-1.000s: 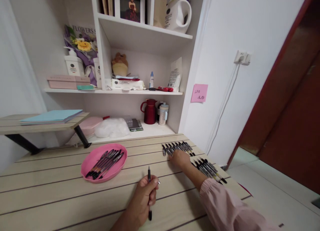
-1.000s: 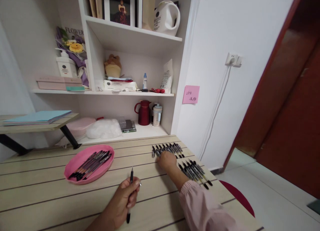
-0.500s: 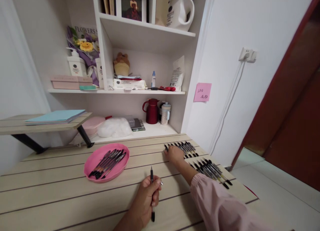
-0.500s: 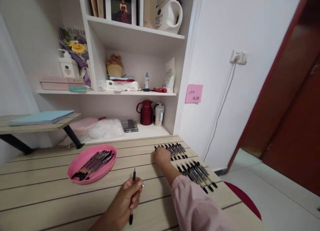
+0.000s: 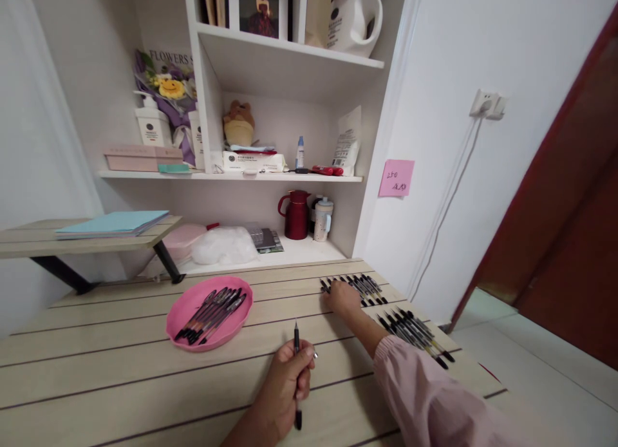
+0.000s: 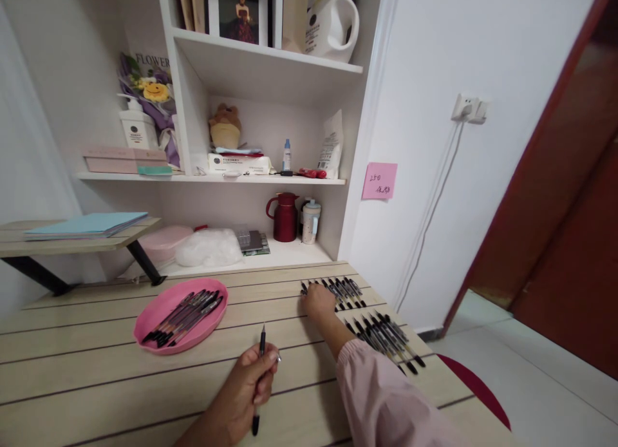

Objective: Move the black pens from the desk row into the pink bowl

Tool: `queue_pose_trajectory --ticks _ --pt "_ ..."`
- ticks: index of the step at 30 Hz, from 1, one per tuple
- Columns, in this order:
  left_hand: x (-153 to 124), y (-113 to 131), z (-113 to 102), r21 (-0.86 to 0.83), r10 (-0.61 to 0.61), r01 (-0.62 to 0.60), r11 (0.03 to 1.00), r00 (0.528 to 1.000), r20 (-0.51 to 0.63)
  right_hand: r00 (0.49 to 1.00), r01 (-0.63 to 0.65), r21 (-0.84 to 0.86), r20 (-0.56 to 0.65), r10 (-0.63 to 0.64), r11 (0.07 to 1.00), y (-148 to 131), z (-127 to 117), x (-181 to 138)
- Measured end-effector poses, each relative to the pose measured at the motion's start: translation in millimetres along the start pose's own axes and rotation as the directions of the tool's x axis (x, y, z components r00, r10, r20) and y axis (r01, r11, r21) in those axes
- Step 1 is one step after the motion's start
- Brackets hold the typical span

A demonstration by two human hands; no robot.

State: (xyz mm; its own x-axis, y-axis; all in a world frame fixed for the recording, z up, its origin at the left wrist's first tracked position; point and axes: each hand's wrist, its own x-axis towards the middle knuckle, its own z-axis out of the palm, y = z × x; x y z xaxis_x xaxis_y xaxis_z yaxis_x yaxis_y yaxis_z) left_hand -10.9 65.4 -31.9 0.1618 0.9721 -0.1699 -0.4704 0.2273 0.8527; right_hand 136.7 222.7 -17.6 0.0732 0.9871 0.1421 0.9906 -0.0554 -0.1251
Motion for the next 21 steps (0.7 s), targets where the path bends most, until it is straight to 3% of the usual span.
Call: queue_pose_trajectory --ticks 9,15,18,20,21 --pt "2 -3 -3 0.006 0.008 -0.008 1.000 1.000 0.015 1.000 0.029 0.002 0.006 -0.029 1.000 1 -2 -8" --pt "1 0 -2 -0.063 -0.003 0.003 0.998 1.000 -0.001 0.999 0.036 0.034 -0.011 -0.035 0.999 -2 -18 -20" --pt "2 2 -5 -0.166 -0.020 0.017 0.986 1.000 -0.018 0.977 0.074 0.347 0.162 -0.137 0.935 -8 -28 -44" --pt "3 3 -7 -0.220 -0.023 0.016 0.975 0.999 -0.028 0.898 0.015 0.649 0.326 -0.296 0.761 -12 -31 -67" --pt "4 3 -8 -0.235 -0.021 0.014 0.972 0.999 -0.027 0.867 -0.025 0.743 0.350 -0.356 0.669 -14 -30 -79"
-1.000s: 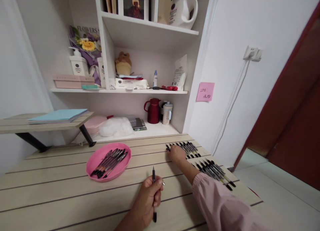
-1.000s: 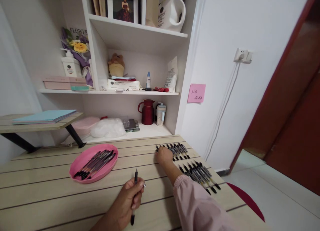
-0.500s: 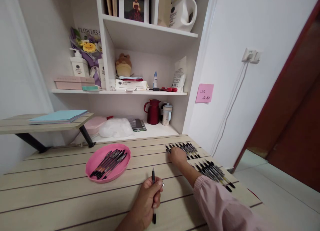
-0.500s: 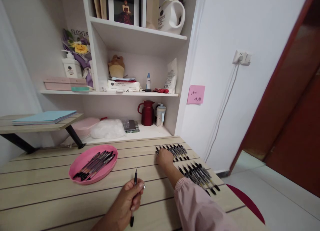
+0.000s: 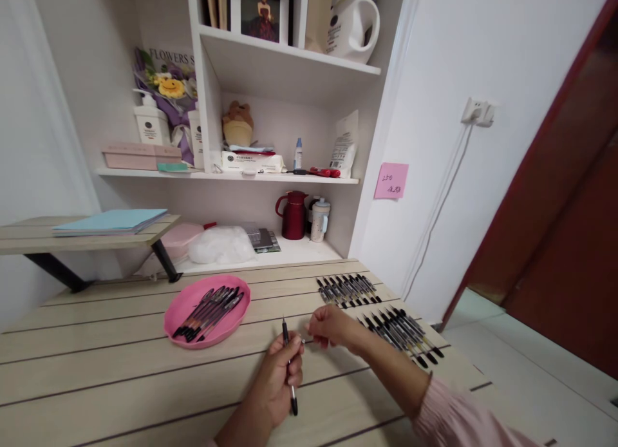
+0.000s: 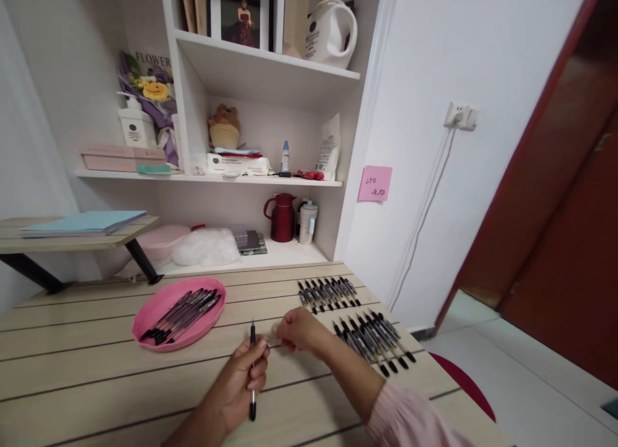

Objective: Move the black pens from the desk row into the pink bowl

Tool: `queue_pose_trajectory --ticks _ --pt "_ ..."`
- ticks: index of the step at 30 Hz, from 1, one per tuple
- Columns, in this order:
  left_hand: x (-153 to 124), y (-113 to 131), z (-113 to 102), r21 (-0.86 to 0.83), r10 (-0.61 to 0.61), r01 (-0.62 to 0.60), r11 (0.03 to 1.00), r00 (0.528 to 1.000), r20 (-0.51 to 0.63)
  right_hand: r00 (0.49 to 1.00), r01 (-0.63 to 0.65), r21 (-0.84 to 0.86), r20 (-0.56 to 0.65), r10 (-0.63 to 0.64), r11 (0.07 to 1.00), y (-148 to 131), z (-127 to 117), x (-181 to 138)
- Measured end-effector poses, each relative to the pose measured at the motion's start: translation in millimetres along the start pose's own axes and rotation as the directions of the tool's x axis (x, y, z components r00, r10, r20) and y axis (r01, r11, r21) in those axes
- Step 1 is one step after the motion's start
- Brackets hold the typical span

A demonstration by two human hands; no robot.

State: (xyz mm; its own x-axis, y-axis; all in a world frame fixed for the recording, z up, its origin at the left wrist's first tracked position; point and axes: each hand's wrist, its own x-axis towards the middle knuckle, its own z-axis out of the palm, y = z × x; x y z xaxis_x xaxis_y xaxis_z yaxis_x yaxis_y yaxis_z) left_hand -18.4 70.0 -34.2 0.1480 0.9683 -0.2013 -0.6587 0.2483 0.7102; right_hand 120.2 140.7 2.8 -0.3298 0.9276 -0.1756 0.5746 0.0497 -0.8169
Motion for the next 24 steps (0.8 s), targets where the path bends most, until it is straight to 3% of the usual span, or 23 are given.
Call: queue_pose_trajectory --ticks 3,6,11,14,17,19,21,24 --pt "1 -1 -1 -0.004 0.018 -0.018 1.000 1.000 0.009 0.998 0.052 0.254 -0.032 -0.046 0.966 0 21 -23" --pt "1 -2 0 0.021 0.032 -0.032 0.999 0.999 0.014 0.990 0.099 0.381 -0.134 -0.052 0.919 0 33 -34" --pt "0 -2 2 0.056 0.024 -0.025 0.998 0.999 0.029 0.989 0.087 0.468 -0.150 -0.018 0.879 2 36 -40" --pt "1 -2 2 0.060 0.023 -0.025 0.998 0.999 0.024 0.991 0.092 0.434 -0.132 -0.037 0.896 7 33 -36" --pt "2 -1 1 0.037 0.022 -0.021 0.999 0.999 -0.030 0.973 0.092 0.219 -0.229 -0.040 0.971 17 17 -21" --pt "2 -1 1 0.036 0.016 -0.015 0.999 0.999 -0.045 0.924 0.043 -0.084 -0.376 -0.071 0.996 24 0 -8" --pt "2 -1 1 0.051 0.013 -0.011 0.999 0.999 -0.034 0.879 -0.128 -0.382 -0.472 -0.074 0.915 30 -16 6" --pt "1 -1 1 0.069 0.010 -0.008 0.998 1.000 -0.020 0.866 -0.288 -0.577 -0.497 -0.049 0.764 36 -29 22"
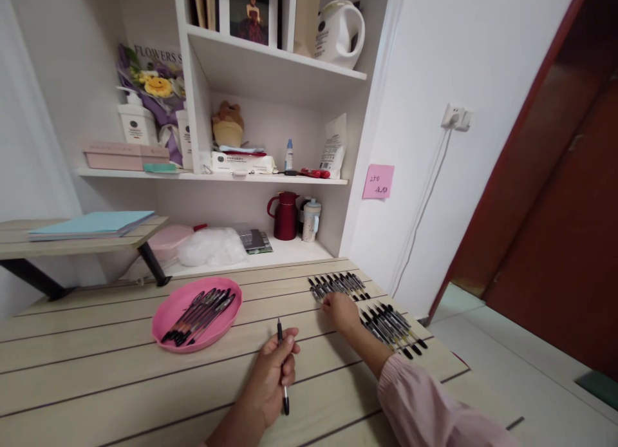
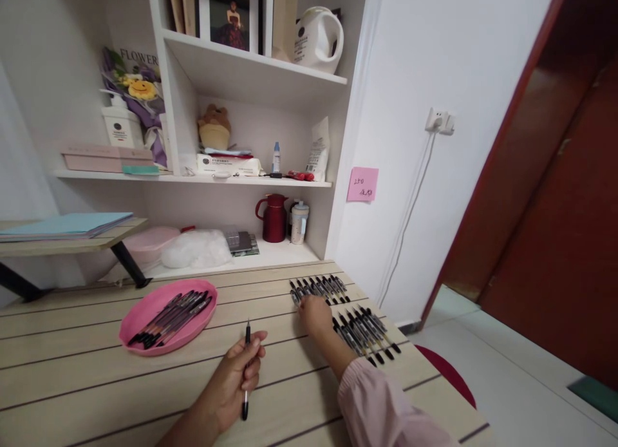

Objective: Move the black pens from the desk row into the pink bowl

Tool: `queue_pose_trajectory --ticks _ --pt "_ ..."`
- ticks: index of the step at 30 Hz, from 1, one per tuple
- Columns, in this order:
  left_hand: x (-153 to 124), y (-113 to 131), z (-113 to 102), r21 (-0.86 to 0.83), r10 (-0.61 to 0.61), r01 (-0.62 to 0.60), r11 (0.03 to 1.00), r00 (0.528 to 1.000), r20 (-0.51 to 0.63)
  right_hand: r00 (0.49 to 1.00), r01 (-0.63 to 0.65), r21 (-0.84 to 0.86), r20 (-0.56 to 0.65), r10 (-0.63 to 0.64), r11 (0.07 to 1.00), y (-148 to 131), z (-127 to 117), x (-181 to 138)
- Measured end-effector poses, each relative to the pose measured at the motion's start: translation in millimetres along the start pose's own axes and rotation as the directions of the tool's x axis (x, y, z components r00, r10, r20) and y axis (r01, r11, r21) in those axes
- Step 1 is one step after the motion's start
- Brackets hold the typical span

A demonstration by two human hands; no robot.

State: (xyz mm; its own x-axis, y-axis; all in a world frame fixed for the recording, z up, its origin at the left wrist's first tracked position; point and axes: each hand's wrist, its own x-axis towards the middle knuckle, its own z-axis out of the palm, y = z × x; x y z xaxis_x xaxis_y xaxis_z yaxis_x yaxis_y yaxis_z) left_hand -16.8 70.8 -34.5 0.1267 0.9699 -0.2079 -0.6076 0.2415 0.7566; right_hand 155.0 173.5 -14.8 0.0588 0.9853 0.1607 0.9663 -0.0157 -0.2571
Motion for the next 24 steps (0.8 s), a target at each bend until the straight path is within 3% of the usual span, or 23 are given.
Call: queue_pose_trajectory --ticks 7,16,24 --pt "1 -2 0 0.020 0.000 0.000 1.000 1.000 -0.002 1.000 0.009 -0.086 0.002 -0.009 0.996 -5 15 10" --pt "0 -3 -1 0.045 0.002 -0.002 0.999 1.000 0.007 1.000 0.003 -0.085 -0.007 -0.004 0.996 -7 17 10" --pt "1 -3 0 -0.004 0.005 -0.005 1.000 1.000 -0.001 1.000 -0.020 -0.002 -0.016 0.020 1.000 -2 -12 4"
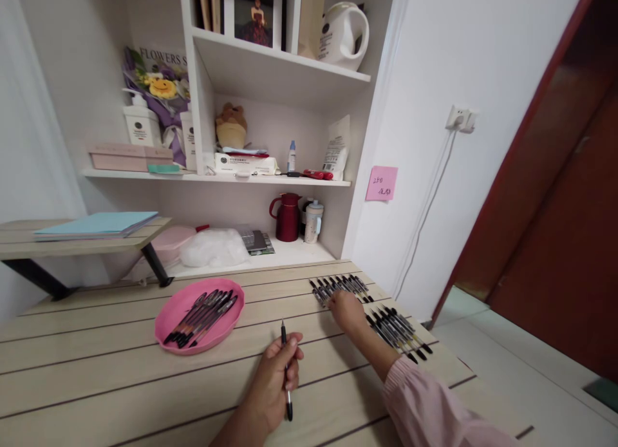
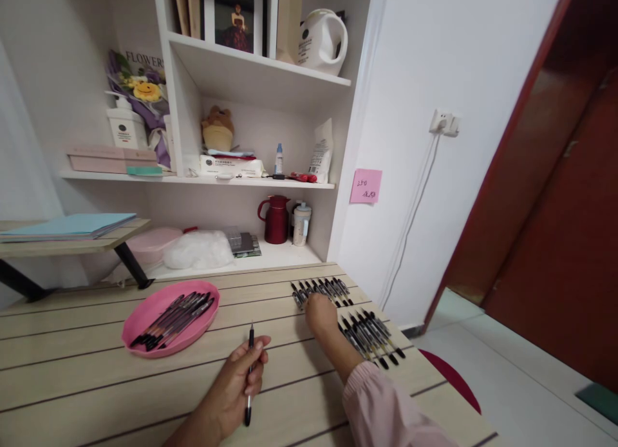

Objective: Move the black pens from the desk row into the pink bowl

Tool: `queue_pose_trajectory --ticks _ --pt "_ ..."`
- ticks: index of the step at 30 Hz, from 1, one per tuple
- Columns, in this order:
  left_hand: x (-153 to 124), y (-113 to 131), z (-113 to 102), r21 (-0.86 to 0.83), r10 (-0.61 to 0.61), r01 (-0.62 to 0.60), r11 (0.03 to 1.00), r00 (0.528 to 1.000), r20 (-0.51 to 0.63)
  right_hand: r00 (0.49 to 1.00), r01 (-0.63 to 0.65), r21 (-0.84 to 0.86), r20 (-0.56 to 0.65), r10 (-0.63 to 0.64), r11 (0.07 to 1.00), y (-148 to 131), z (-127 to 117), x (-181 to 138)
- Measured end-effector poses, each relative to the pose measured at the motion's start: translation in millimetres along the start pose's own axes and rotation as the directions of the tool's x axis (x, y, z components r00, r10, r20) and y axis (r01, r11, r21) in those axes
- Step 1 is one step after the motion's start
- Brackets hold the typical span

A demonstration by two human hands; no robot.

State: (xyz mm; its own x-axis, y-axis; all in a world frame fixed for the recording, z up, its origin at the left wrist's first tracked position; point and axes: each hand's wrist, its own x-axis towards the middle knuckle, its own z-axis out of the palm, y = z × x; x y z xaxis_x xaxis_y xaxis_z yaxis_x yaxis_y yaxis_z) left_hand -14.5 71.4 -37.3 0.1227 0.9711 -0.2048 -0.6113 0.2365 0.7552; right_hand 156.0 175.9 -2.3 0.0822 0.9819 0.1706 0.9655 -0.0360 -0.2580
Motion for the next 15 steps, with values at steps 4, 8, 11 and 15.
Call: queue_pose_trajectory --ticks 4,8,11,15 --pt "1 2 0 -0.156 0.002 -0.012 0.988 0.998 -0.059 0.960 0.037 0.302 0.254 -0.117 0.953 -18 -7 -37" --pt "5 6 -1 -0.312 0.053 -0.095 0.945 0.988 -0.142 0.836 -0.010 0.709 0.394 -0.383 0.706 -44 12 -92" --pt "7 8 -2 -0.333 0.090 -0.132 0.934 0.986 -0.138 0.907 0.093 0.788 0.185 -0.379 0.609 -53 27 -112" --pt "9 9 -4 -0.305 0.091 -0.131 0.943 0.986 -0.142 0.937 0.150 0.700 0.123 -0.326 0.698 -49 30 -95"
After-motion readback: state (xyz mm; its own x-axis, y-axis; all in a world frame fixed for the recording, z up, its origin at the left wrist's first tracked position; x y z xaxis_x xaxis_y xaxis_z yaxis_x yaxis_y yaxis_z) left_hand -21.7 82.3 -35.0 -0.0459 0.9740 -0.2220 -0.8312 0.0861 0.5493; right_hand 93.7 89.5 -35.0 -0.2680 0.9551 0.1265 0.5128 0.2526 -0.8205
